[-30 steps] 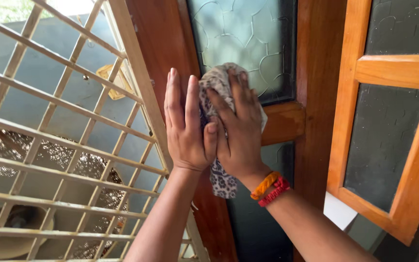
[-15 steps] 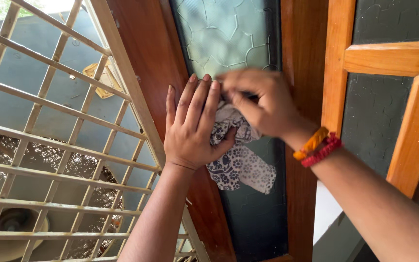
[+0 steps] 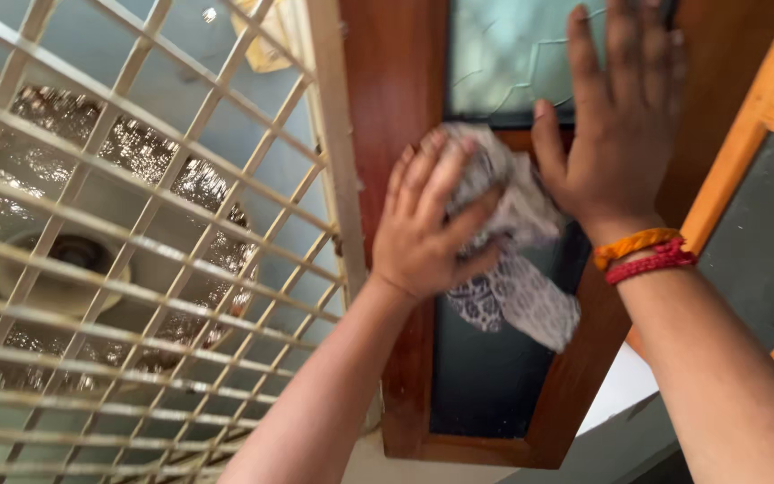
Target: The person wipes the wooden frame and textured glass of a window using a patterned cloth. They systematically clean the vertical and horizontal sections of the frame and the glass panes, moving from the bottom to the top of the window.
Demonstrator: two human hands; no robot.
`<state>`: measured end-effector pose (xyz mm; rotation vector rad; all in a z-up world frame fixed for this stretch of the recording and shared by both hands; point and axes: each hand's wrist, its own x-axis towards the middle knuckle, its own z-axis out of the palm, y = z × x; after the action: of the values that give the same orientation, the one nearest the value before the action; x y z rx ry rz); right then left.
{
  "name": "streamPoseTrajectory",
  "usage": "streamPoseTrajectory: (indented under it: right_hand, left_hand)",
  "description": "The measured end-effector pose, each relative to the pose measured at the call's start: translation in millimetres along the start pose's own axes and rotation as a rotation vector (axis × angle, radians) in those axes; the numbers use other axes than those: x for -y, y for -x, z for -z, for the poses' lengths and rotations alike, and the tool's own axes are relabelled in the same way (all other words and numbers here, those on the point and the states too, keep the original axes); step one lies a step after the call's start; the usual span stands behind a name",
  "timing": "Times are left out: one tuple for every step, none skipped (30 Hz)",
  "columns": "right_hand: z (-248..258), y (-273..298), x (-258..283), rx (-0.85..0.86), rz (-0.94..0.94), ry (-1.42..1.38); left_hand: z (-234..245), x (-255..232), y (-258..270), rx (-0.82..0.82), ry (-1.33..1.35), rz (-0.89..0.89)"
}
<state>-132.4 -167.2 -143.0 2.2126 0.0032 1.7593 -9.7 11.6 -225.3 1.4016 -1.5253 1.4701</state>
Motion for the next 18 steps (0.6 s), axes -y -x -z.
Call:
streamPoseTrajectory:
  right_hand:
    - [1.9,-0.3,1.0,0.011,-0.017,-0.019]
    - [2.9,-0.4,2.6,0.023,-0.034,-0.037]
    - [3.7,-0.9,3.6,0.018,-0.020,-0.042]
    - [5.4,-0.3,3.5,0.012,-0.006,-0.046]
    - [6.5,-1.2,1.9,0.000,0.007,-0.045]
    - [6.0,-2.6,0.9,-0.010,0.011,-0.049]
    - [5.5,-2.3,0.7,-0.017,0.014,-0.054]
    - [5.6,-1.7,0.5,-0.025,0.017,-0.058]
    - [5.3,-1.7,1.0,-0.028,0.009,-0.060]
    - [5.5,-0.6,2.2,-0.031,0.001,-0.062]
    - [4.5,-1.6,2.8,-0.041,-0.006,-0.064]
    - [4.2,-2.4,2.7,-0.042,0.003,-0.071]
    - [5.9,-1.0,2.1,-0.038,0.009,-0.078]
    - [6.2,-1.0,1.1,-0.034,0.016,-0.084]
    - [6.3,0.2,0.1,-0.029,0.022,-0.052]
    - [5.8,0.8,-1.2,-0.025,0.027,-0.020]
    - [4.6,0.7,-1.7,-0.024,0.033,0.010]
    - [4.8,0.7,-3.2,-0.037,0.056,-0.013]
  left_hand:
    - [-0.9,-7.9,16.5,0.022,0.031,0.002]
    - [-0.8,-14.9,32.2,0.084,0.032,-0.042]
    - [-1.0,-20.1,44.7,0.142,0.032,-0.092]
    - [-0.8,-28.8,55.9,0.162,0.000,-0.060]
    - [-1.7,-36.4,62.1,0.178,-0.029,-0.034]
    - [-2.6,-39.8,63.0,0.194,-0.059,-0.007]
    - [-2.3,-40.3,60.6,0.190,-0.076,-0.013]
    - [0.1,-40.6,55.8,0.186,-0.094,-0.019]
    - [4.8,-38.7,48.0,0.181,-0.118,-0.025]
    - [10.6,-34.8,36.5,0.099,-0.112,0.008]
    - [16.5,-25.7,20.2,0.014,-0.110,0.035]
    - [23.6,-15.7,2.1,-0.071,-0.107,0.061]
    - [30.9,-6.3,-16.6,-0.135,-0.124,0.150]
    - [37.5,6.2,-37.1,-0.200,-0.140,0.238]
    - [42.1,19.5,-58.1,-0.263,-0.149,0.325]
    - [45.3,27.0,-72.9,-0.328,-0.158,0.410]
    - [47.7,27.0,-77.8,-0.333,-0.143,0.414]
    - [47.9,27.6,-80.5,-0.337,-0.128,0.418]
